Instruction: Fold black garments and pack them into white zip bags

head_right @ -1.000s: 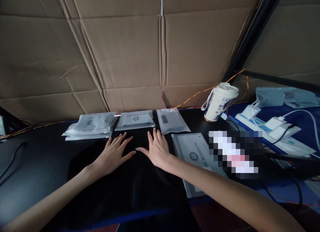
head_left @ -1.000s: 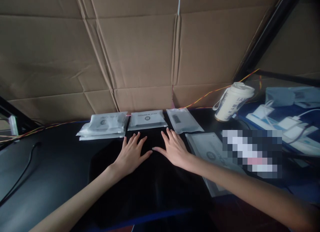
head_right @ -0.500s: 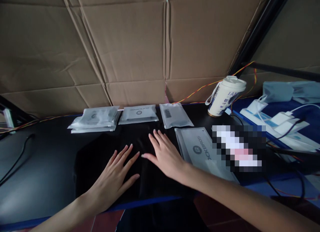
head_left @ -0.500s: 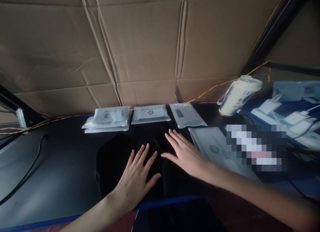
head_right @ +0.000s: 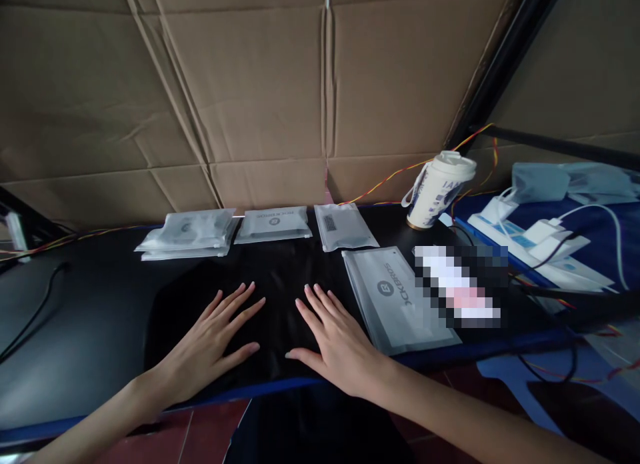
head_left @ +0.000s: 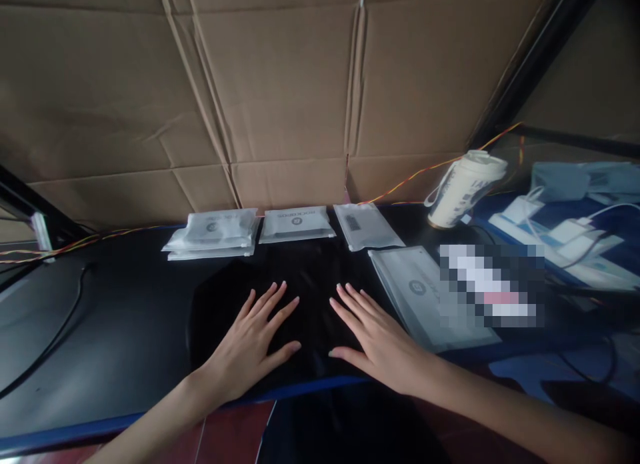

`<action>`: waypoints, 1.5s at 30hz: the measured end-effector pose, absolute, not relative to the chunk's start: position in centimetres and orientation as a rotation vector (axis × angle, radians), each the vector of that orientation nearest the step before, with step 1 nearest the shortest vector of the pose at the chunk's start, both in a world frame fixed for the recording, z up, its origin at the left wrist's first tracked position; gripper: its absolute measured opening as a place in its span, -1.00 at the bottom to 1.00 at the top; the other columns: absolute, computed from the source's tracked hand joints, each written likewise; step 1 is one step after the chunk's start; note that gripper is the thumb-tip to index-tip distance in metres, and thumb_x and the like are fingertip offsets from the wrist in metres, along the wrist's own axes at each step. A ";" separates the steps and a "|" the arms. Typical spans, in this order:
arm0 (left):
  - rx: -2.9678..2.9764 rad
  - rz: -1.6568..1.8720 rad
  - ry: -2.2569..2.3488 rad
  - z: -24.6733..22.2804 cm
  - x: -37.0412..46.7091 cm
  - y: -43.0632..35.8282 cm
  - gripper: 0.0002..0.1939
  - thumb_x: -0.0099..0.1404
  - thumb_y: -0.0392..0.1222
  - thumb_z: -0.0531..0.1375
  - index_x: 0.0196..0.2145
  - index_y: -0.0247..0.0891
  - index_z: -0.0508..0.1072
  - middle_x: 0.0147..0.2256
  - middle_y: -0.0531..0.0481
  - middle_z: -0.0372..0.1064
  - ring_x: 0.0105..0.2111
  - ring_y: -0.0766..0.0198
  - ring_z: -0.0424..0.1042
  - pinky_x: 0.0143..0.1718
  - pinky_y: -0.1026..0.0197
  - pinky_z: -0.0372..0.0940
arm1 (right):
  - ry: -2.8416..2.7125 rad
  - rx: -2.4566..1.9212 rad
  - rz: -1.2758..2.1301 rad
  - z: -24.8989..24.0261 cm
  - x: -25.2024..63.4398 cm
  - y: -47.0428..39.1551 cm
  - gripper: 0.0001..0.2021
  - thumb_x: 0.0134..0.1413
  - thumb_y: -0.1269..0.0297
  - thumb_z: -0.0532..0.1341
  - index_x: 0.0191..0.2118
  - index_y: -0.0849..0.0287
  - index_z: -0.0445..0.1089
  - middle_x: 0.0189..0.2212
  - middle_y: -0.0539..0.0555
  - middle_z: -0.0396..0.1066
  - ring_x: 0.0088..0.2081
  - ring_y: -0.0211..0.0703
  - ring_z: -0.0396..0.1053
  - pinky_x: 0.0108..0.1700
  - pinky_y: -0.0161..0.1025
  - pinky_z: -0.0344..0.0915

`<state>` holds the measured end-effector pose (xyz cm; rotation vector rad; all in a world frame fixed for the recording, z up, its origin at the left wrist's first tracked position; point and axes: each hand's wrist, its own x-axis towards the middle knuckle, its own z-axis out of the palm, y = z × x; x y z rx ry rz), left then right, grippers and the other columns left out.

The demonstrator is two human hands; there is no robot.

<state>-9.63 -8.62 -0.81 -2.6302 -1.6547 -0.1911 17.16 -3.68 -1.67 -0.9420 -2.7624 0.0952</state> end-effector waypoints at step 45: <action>-2.267 -0.570 -1.869 -0.9 -15.8 -17.0 -0.74 0.35 -0.07 0.09 -0.03 -0.07 0.40 -0.07 0.03 0.46 -0.07 0.20 0.45 0.19 -0.02 0.07 | -2.893 -0.908 0.180 -3.0 23.8 -7.3 -0.28 0.09 0.07 0.20 0.32 -0.15 -0.11 0.34 -0.07 -0.20 0.28 0.18 -0.04 0.12 0.10 0.31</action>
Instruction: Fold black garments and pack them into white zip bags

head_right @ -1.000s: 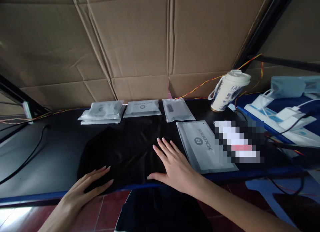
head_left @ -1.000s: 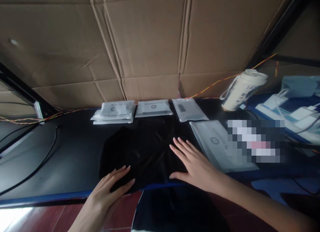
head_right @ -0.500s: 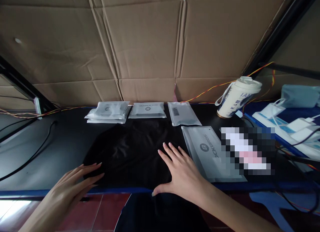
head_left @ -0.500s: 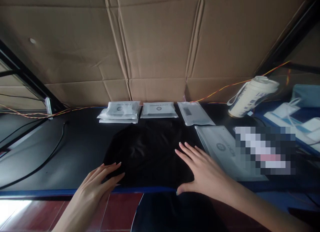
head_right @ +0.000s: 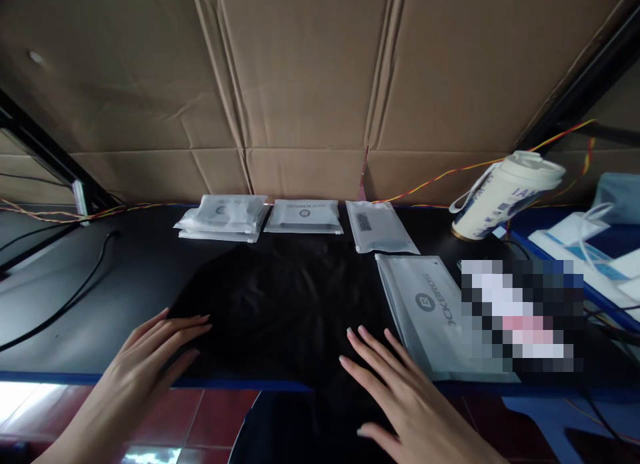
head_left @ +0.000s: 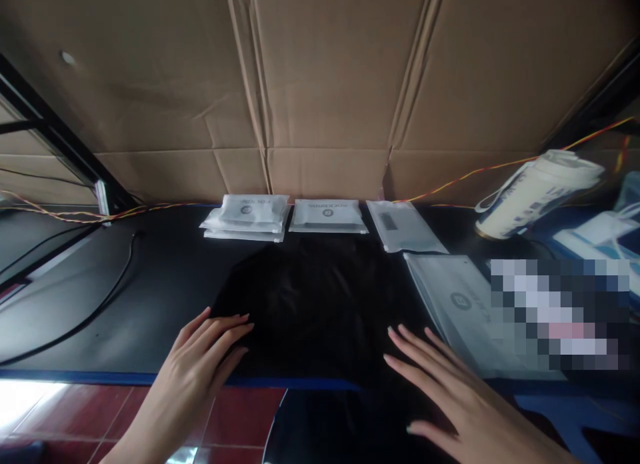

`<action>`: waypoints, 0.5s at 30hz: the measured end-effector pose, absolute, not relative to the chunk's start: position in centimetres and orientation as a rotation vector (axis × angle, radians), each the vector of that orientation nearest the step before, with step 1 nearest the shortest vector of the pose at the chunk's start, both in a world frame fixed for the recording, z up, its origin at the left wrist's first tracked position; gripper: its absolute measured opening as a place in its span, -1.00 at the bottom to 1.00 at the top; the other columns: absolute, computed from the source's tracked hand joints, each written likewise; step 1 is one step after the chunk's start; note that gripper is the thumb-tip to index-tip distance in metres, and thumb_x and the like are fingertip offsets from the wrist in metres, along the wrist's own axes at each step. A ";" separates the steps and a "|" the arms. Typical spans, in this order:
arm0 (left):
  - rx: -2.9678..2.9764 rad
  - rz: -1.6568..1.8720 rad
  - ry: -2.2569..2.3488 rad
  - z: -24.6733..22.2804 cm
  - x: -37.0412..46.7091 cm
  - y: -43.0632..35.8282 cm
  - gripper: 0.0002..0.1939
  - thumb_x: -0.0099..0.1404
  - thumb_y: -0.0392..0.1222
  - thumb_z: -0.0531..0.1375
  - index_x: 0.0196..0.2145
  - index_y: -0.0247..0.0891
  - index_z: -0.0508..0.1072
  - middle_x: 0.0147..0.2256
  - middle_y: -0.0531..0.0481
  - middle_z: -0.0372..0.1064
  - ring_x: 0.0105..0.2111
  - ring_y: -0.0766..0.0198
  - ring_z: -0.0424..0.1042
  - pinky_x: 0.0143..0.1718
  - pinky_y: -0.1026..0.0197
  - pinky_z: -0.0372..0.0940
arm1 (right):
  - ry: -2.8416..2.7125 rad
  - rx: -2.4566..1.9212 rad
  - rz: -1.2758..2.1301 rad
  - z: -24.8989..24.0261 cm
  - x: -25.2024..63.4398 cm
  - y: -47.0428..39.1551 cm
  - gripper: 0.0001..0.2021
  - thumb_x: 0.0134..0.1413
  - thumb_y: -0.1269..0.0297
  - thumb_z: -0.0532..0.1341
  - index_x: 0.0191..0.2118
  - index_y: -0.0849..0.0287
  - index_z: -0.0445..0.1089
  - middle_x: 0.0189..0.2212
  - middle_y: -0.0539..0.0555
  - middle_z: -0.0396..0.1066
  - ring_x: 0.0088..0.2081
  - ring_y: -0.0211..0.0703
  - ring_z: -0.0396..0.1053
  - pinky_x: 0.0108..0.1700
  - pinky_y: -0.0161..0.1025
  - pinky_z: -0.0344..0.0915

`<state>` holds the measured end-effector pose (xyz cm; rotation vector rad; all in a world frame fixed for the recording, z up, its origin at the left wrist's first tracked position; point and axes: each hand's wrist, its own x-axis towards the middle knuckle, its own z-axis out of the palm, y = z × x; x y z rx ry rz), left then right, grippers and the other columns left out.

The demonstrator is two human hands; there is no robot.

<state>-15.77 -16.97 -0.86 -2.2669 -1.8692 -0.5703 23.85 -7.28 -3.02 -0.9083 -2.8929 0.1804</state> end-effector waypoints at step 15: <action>-2.119 -0.907 -1.749 1.9 -16.1 -17.7 -0.85 0.32 -0.06 0.10 -0.31 -0.09 0.43 -0.38 0.10 0.51 -0.32 0.22 0.52 -0.16 0.22 0.37 | -2.133 -1.208 0.630 -0.9 25.0 -6.5 -0.80 0.10 0.11 0.18 -0.21 -0.03 0.50 -0.21 0.01 0.55 -0.17 -0.02 0.51 -0.16 -0.19 0.50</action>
